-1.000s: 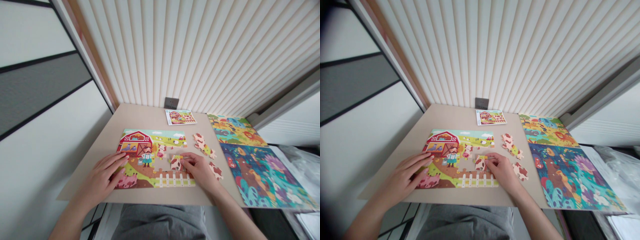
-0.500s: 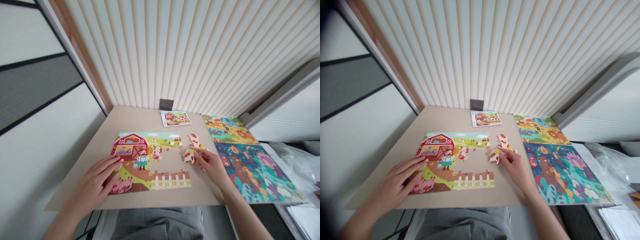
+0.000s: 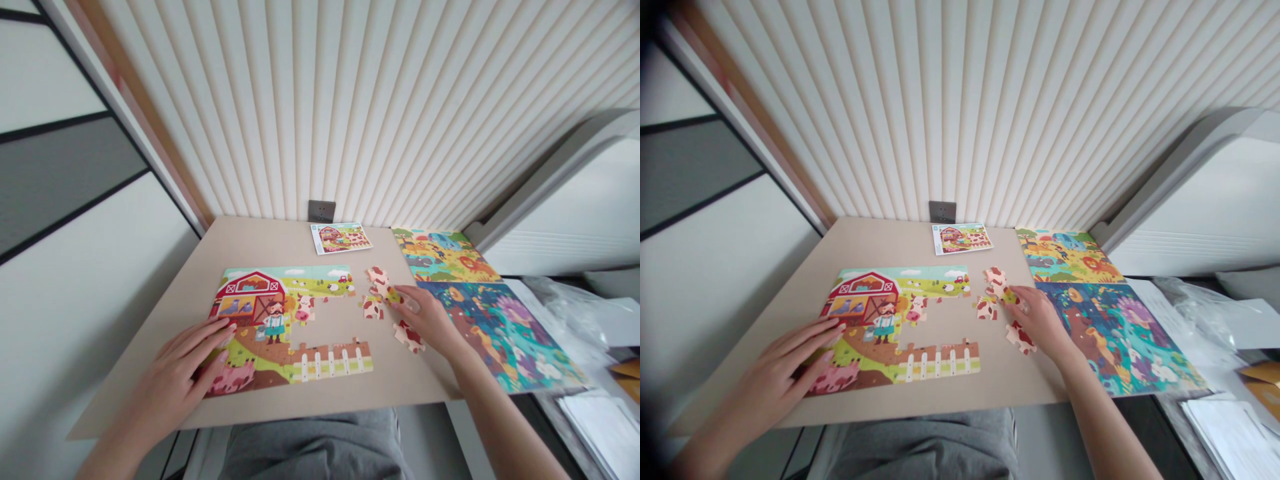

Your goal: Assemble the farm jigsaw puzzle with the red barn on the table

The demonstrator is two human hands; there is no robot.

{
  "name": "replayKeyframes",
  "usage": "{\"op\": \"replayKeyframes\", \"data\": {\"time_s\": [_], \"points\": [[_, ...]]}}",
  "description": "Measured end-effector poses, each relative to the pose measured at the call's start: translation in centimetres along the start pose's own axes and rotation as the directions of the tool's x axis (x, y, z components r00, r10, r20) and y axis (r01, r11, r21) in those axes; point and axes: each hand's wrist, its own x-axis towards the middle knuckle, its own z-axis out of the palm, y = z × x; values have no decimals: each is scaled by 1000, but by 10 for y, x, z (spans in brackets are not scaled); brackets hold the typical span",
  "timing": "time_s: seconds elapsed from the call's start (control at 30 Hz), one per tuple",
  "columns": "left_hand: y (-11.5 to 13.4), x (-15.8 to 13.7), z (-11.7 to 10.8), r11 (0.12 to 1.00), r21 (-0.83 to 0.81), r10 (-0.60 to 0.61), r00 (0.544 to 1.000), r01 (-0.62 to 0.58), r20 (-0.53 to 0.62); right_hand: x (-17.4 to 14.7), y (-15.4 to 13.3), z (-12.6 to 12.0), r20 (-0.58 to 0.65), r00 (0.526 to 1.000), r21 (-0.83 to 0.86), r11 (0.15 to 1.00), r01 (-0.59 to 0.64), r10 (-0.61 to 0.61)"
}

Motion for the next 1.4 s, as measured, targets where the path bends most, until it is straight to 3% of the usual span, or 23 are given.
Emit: {"op": "replayKeyframes", "data": {"time_s": [0.23, 0.47, 0.6, 0.8, 1.0, 1.2, 1.4], "points": [[1, -1, -1, 1000, 17, -6, 1000, 5, 29, 18, -3, 10, -2, 1000, -41, 999, 21, -22], [0, -2, -2, 1000, 13, -12, 1000, 12, 22, 26, 21, -4, -170, 984, -91, 994, -66, 50], [0, -2, 0, 1000, 14, -19, 999, 19, 26, 36, 30, -9, -228, 973, -88, 995, -39, 18], [0, -1, 1, 1000, 11, -19, 1000, 19, 18, 65, 30, 0, -191, 980, -79, 996, 34, -49], [1, -1, -1, 999, 5, -34, 999, 34, 14, 87, 30, 13, -162, 986, -74, 997, 13, -25], [0, -3, -1, 1000, 15, -28, 999, 27, 31, 44, 38, -6, -130, 991, -117, 992, -35, 19], [-2, -3, -1, 1000, 6, -16, 1000, 16, 21, -28, 30, -30, 45, 999, -127, 992, 8, -2]]}}
